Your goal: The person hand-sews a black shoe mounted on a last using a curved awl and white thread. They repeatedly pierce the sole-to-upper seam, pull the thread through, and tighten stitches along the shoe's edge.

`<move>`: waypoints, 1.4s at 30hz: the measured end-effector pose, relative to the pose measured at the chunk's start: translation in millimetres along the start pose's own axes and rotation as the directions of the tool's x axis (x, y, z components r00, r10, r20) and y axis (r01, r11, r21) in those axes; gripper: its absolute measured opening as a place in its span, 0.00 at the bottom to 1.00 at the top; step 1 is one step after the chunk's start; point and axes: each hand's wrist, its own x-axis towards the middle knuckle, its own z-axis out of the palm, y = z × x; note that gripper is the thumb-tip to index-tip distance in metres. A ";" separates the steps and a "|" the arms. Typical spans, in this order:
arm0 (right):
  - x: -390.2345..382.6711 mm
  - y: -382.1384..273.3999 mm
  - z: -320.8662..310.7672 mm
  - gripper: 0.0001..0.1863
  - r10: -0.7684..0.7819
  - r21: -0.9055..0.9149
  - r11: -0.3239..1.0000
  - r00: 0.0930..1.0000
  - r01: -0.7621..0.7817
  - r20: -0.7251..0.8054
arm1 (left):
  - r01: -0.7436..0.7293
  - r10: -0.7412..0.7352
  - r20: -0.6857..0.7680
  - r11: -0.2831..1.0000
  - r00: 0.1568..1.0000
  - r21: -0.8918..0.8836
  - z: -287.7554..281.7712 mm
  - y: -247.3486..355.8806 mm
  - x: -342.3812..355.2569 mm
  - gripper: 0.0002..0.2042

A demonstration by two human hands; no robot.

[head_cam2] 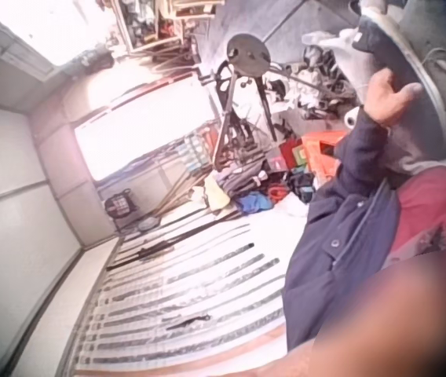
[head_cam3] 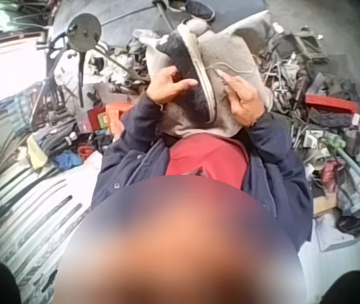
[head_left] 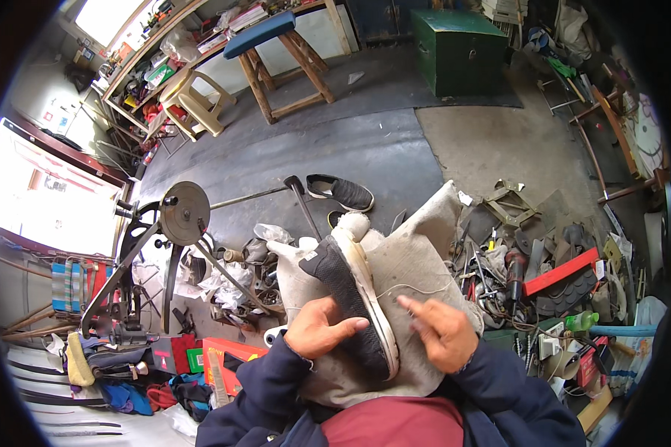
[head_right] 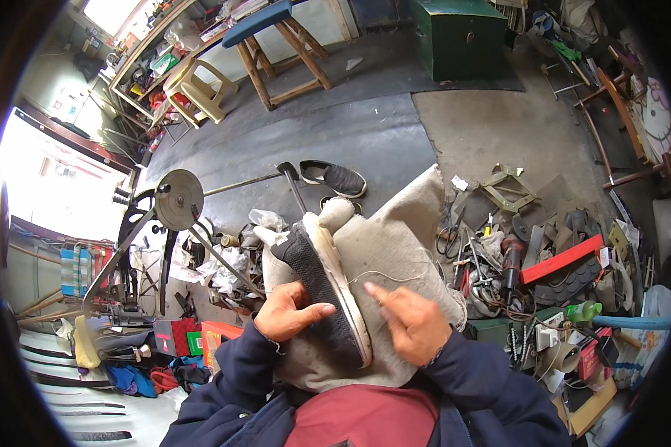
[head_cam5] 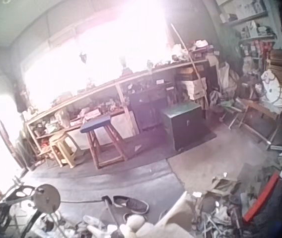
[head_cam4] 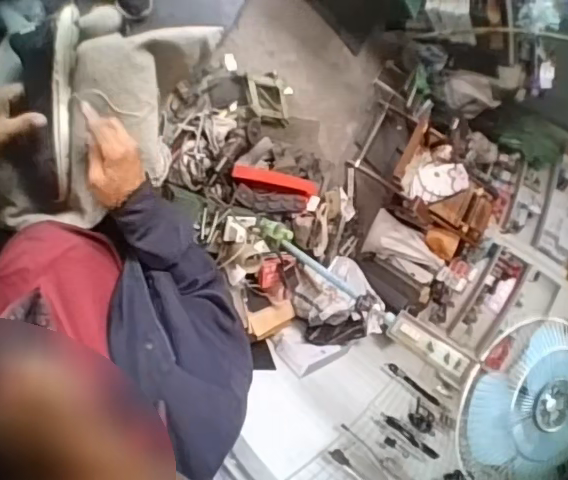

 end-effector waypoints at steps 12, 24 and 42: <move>-1.6 1.2 15.9 0.24 0.030 0.007 0.999 0.998 -0.031 0.059 | 0.007 -0.005 0.009 0.974 1.000 -0.228 9.1 -14.6 11.1 0.18; 14.7 15.3 4.5 0.21 -0.026 0.148 0.989 0.976 -0.007 0.218 | -0.021 0.027 0.016 0.950 0.999 -0.311 16.1 -18.7 17.2 0.23; 89.6 -15.2 -11.9 0.14 0.362 -0.081 0.914 0.706 -0.398 0.608 | -0.154 0.212 0.114 0.911 0.971 -0.382 -0.1 -55.0 37.6 0.32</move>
